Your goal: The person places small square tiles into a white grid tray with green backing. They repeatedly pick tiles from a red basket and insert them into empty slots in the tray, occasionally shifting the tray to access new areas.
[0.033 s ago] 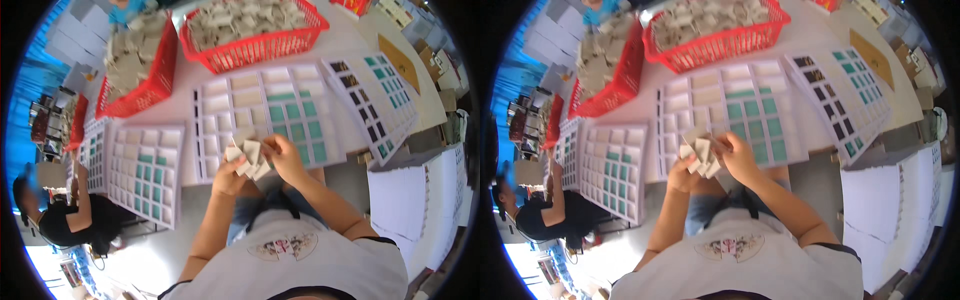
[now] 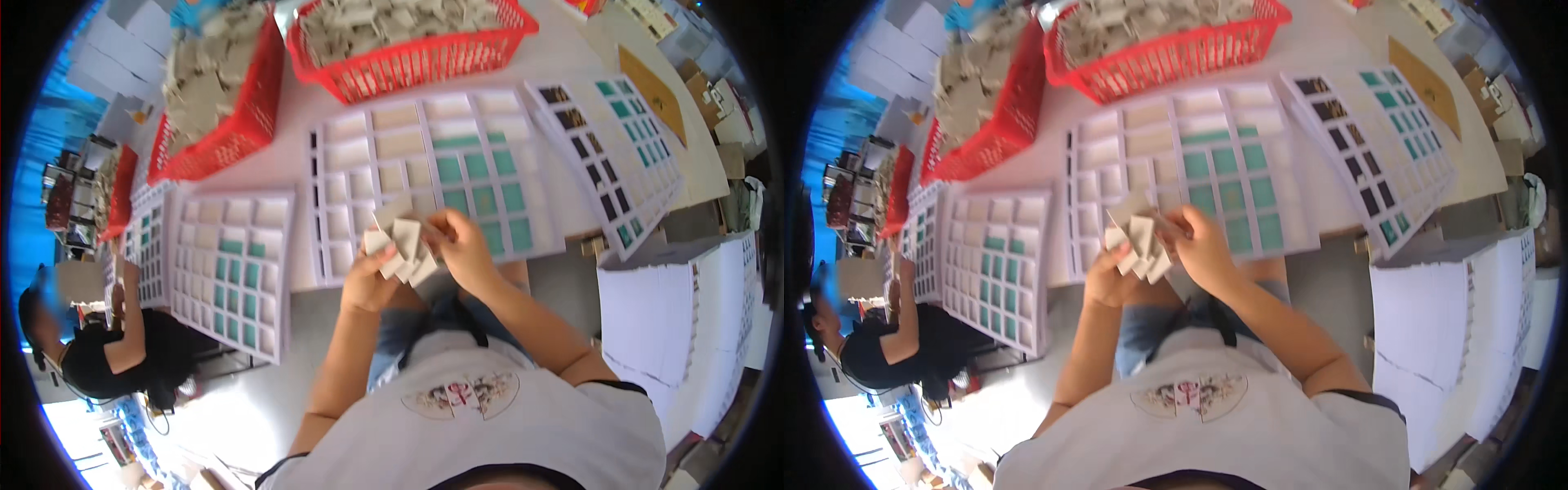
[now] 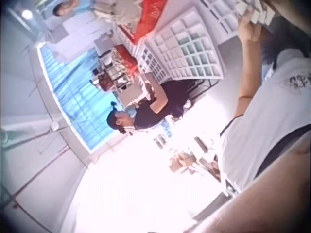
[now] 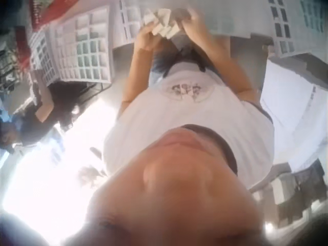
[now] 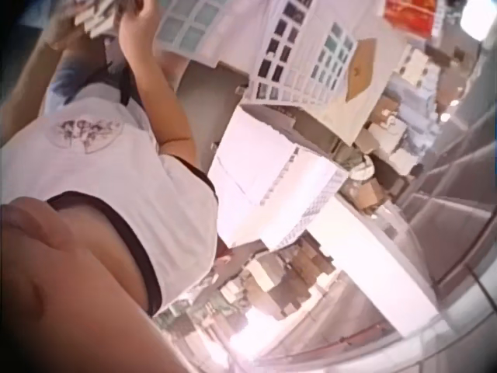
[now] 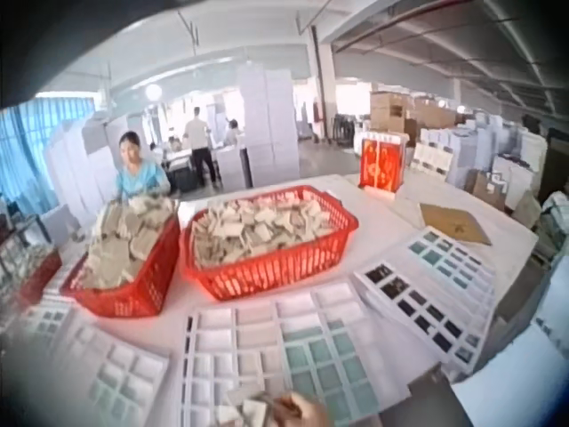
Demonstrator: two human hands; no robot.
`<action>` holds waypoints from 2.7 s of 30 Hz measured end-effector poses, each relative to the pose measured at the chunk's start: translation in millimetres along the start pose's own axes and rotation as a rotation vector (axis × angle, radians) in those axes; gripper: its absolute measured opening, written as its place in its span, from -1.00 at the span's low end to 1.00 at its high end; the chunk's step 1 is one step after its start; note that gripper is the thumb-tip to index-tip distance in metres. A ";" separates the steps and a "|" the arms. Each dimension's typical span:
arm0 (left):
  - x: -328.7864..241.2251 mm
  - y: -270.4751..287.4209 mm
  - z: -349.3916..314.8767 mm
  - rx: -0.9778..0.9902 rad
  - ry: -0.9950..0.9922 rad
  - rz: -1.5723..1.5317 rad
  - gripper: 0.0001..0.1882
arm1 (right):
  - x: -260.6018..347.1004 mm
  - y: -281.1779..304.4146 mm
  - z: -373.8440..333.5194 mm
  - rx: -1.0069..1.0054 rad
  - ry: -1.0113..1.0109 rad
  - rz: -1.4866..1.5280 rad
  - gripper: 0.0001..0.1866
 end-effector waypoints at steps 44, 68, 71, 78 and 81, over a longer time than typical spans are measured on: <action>-6.9 30.5 -101.0 -0.107 -0.014 0.098 -0.39 | 27.2 -25.1 20.5 0.106 0.264 -0.691 -0.78; 14.7 19.4 -78.3 -0.157 -0.018 0.079 -0.48 | 44.6 -12.1 -19.5 0.158 0.504 -1.172 -0.72; 14.3 19.8 -77.9 -0.151 -0.010 0.080 -0.48 | 31.2 -14.1 -24.7 0.192 0.517 -1.194 -0.63; 15.8 22.5 -80.0 -0.163 0.000 0.060 -0.47 | 35.9 -11.1 -31.2 0.302 0.543 -1.214 -0.57; 17.2 23.7 -80.4 -0.145 -0.005 0.131 -0.44 | 16.8 -2.8 -35.6 0.298 0.530 -1.247 -0.58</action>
Point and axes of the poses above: each hand's wrist, its own z-axis towards the middle knuckle, its own y-axis out of the back of the hand, x = y × z, the point moved 4 cm from there along z, towards the middle knuckle, and after that the axes turned 10 degrees about x, right-handed, at the moved point
